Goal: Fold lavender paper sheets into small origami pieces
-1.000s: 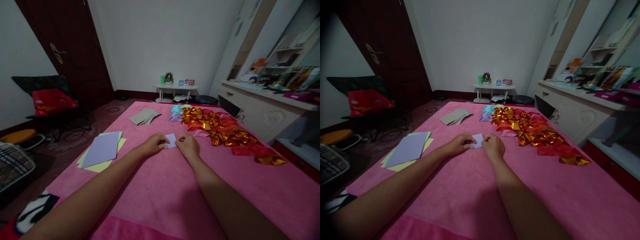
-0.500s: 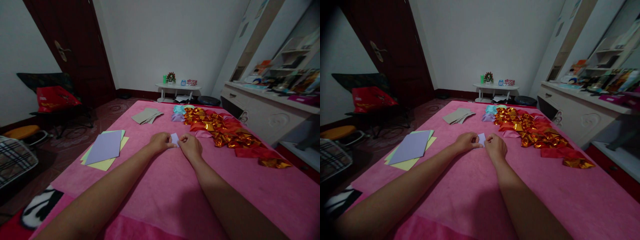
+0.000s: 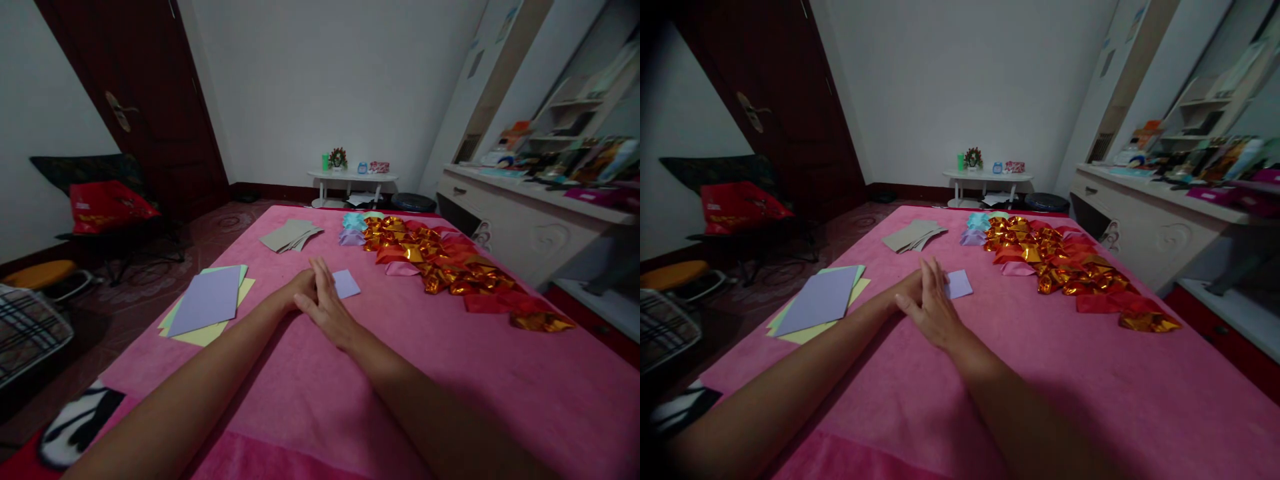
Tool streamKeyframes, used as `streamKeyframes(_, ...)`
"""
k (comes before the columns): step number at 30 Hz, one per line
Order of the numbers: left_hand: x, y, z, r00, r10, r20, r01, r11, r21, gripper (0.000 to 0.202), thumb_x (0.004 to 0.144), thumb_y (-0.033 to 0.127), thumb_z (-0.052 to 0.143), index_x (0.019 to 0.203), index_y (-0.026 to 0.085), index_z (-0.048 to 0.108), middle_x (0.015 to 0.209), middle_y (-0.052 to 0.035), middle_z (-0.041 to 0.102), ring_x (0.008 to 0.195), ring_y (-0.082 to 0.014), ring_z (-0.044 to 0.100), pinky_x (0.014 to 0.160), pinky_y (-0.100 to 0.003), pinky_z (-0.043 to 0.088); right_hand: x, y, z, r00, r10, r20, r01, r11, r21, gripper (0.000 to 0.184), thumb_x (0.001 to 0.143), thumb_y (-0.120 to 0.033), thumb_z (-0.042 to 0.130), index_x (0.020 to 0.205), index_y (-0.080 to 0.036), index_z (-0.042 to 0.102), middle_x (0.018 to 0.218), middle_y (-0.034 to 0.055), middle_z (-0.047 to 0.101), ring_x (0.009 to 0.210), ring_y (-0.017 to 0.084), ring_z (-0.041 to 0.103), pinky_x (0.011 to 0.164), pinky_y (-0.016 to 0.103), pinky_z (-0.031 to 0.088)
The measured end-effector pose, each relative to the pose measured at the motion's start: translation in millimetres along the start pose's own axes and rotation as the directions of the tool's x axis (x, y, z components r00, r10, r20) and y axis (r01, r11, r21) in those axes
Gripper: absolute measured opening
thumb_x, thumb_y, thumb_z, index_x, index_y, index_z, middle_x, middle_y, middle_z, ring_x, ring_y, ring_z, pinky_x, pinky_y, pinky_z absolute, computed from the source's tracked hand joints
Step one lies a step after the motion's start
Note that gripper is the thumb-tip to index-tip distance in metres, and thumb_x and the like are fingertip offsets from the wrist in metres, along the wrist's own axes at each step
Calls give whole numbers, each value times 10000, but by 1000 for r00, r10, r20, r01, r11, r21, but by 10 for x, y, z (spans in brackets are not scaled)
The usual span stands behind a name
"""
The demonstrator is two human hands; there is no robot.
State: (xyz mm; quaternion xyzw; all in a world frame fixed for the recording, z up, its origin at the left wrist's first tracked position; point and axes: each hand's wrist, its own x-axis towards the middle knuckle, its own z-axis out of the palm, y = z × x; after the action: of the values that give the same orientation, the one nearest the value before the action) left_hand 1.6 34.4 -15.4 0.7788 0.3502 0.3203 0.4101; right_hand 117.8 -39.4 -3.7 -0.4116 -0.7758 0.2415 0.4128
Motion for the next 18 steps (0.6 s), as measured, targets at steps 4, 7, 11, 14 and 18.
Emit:
streamKeyframes(4, -47, 25, -31, 997, 43, 58, -37, 995, -95, 202, 585, 108, 643, 787, 105, 656, 769, -52, 634, 721, -171, 591, 645, -245, 450, 14, 22, 38, 979, 136, 149, -140, 990, 21, 800, 885, -625, 352, 1501, -235, 23, 1577, 56, -41, 1423, 223, -142, 1153, 480, 1)
streamKeyframes(7, -86, 76, -65, 996, 6, 92, -2, 999, -38, 194, 625, 157, 622, 810, 104, 650, 703, -25, 611, 652, -154, 553, 576, -231, 426, 1, 102, -89, 961, 178, 212, -183, 983, 5, 821, 877, -664, 301, 1503, -205, 36, 1575, 70, -39, 1423, 217, -137, 1159, 457, 7)
streamKeyframes(11, -96, 85, -75, 999, 9, 43, -10, 1000, 8, 272, 621, 139, 638, 892, 119, 629, 701, 16, 561, 610, -96, 479, 554, -192, 390, -28, 225, -308, 940, 255, 226, -245, 967, -75, 863, 849, -705, 304, 1501, -179, 100, 1573, 95, 37, 1436, 220, -57, 1161, 441, 18)
streamKeyframes(14, -99, 65, -60, 998, -35, 47, 35, 999, -16, 351, 621, 151, 678, 964, 125, 610, 737, 21, 543, 602, -77, 465, 543, -179, 378, -20, 338, -462, 927, 345, 144, -336, 938, -88, 845, 860, -697, 269, 1496, -159, 128, 1566, 121, 84, 1439, 229, 14, 1159, 444, 47)
streamKeyframes(18, -116, 41, -19, 998, -59, -22, 58, 997, -51, 401, 608, 220, 741, 974, 133, 601, 764, 21, 541, 582, -65, 458, 519, -176, 359, 32, 477, -531, 918, 397, -19, -397, 915, -73, 758, 889, -581, 361, 1481, -150, 165, 1515, 170, 258, 1382, 246, 278, 1109, 432, 237)
